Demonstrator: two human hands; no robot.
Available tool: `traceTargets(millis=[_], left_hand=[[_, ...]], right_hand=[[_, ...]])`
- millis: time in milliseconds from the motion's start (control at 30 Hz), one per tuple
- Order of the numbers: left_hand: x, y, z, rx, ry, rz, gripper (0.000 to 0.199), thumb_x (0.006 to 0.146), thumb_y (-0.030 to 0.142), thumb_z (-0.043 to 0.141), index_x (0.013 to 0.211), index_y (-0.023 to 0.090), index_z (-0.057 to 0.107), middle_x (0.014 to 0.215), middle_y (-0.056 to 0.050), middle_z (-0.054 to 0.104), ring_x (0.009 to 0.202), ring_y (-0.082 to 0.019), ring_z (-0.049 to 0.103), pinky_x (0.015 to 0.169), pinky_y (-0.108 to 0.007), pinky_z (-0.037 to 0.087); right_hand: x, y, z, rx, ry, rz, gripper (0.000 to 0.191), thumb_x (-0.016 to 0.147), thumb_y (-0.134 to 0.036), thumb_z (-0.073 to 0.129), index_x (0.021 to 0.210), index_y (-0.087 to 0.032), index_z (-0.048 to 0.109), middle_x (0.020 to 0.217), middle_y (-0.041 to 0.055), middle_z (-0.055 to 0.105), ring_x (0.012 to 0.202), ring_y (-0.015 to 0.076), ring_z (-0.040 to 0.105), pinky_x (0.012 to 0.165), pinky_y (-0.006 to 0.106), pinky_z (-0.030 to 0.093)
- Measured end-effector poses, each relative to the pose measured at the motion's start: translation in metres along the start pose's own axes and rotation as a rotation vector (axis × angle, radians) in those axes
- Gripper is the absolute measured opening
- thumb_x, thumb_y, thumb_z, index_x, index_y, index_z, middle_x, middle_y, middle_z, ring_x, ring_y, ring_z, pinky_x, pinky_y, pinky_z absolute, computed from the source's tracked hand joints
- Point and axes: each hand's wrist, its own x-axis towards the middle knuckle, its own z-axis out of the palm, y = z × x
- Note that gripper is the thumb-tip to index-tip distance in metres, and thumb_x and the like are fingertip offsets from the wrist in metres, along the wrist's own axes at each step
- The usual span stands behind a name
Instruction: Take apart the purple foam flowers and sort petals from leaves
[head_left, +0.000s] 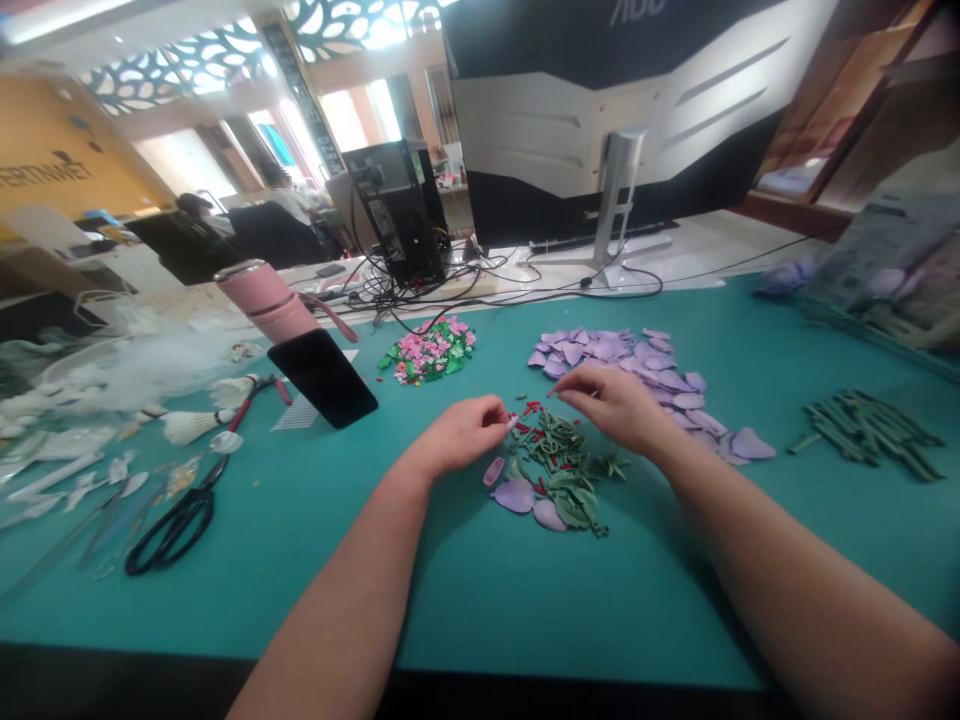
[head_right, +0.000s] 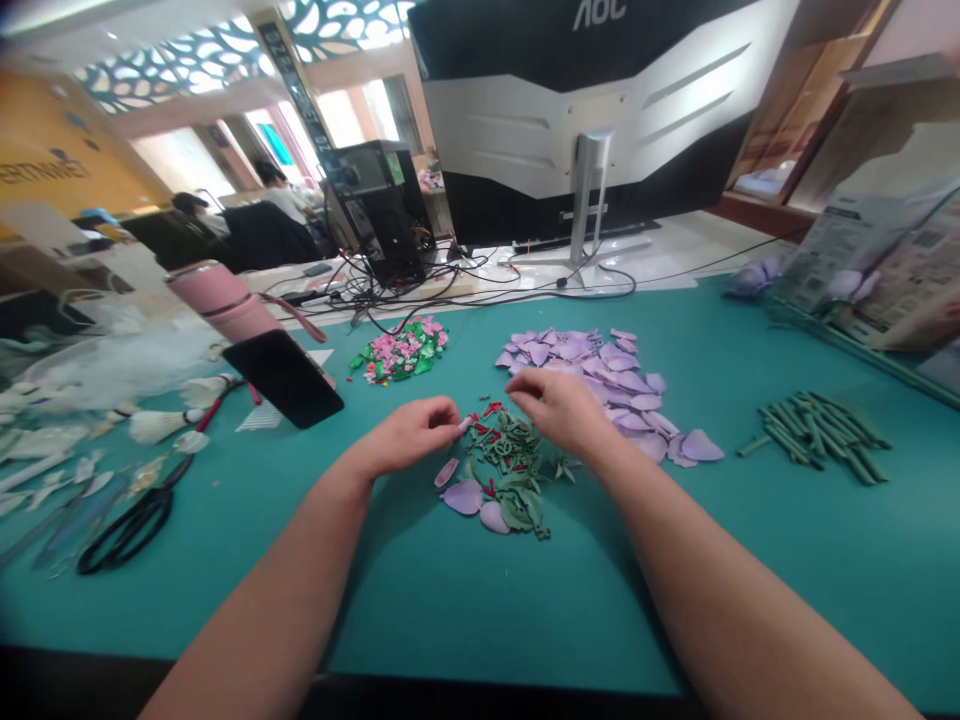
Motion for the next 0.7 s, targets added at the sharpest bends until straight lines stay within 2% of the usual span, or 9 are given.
traceTargets(millis=[67, 133, 300, 400, 533, 700], left_hand=[[0.0, 0.003, 0.001, -0.176, -0.032, 0.018, 0.02, 0.085, 0.037, 0.054, 0.09, 0.019, 0.062, 0.087, -0.002, 0.069, 0.078, -0.017, 0.061, 0.069, -0.027, 0.046], [0.0, 0.006, 0.003, -0.3, -0.054, 0.031, 0.02, 0.085, 0.035, 0.055, 0.092, 0.018, 0.063, 0.086, -0.002, 0.068, 0.078, -0.016, 0.062, 0.071, -0.027, 0.048], [0.002, 0.008, 0.009, -0.517, -0.037, 0.006, 0.017, 0.085, 0.03, 0.057, 0.093, 0.016, 0.061, 0.081, -0.002, 0.066, 0.072, -0.014, 0.062, 0.07, -0.027, 0.05], [0.003, 0.006, 0.01, -0.579, -0.054, -0.009, 0.017, 0.085, 0.03, 0.057, 0.095, 0.016, 0.059, 0.078, -0.003, 0.067, 0.069, -0.014, 0.063, 0.068, -0.027, 0.05], [0.003, 0.001, 0.006, -0.441, -0.044, -0.018, 0.018, 0.086, 0.034, 0.055, 0.095, 0.018, 0.058, 0.077, -0.003, 0.07, 0.07, -0.016, 0.064, 0.067, -0.028, 0.049], [-0.003, -0.005, -0.008, 0.045, -0.015, -0.035, 0.018, 0.083, 0.036, 0.057, 0.081, 0.02, 0.063, 0.078, -0.001, 0.07, 0.072, -0.016, 0.061, 0.064, -0.026, 0.041]], right_hand=[[-0.003, -0.007, 0.009, 0.142, -0.123, -0.048, 0.017, 0.086, -0.031, 0.061, 0.098, -0.025, 0.071, 0.096, 0.0023, 0.075, 0.086, 0.0189, 0.066, 0.077, 0.03, 0.049], [-0.006, -0.012, 0.017, 0.204, -0.215, -0.078, 0.019, 0.087, -0.034, 0.061, 0.101, -0.025, 0.071, 0.096, 0.0017, 0.074, 0.086, 0.0177, 0.066, 0.075, 0.029, 0.048], [-0.009, -0.017, 0.027, 0.257, -0.203, -0.034, 0.024, 0.087, -0.036, 0.062, 0.104, -0.021, 0.069, 0.071, -0.0025, 0.063, 0.063, 0.0127, 0.053, 0.055, 0.024, 0.037], [-0.01, -0.018, 0.027, 0.28, -0.215, -0.019, 0.023, 0.086, -0.035, 0.062, 0.103, -0.021, 0.069, 0.069, -0.0033, 0.061, 0.061, 0.0121, 0.051, 0.053, 0.023, 0.034], [-0.008, -0.016, 0.023, 0.183, -0.205, -0.032, 0.017, 0.086, -0.036, 0.062, 0.092, -0.022, 0.07, 0.074, -0.0013, 0.066, 0.066, 0.0136, 0.056, 0.057, 0.024, 0.038], [0.002, 0.008, 0.003, -0.149, 0.051, 0.063, 0.021, 0.088, -0.043, 0.062, 0.086, -0.022, 0.068, 0.073, 0.0018, 0.067, 0.064, 0.017, 0.056, 0.059, 0.028, 0.038]])
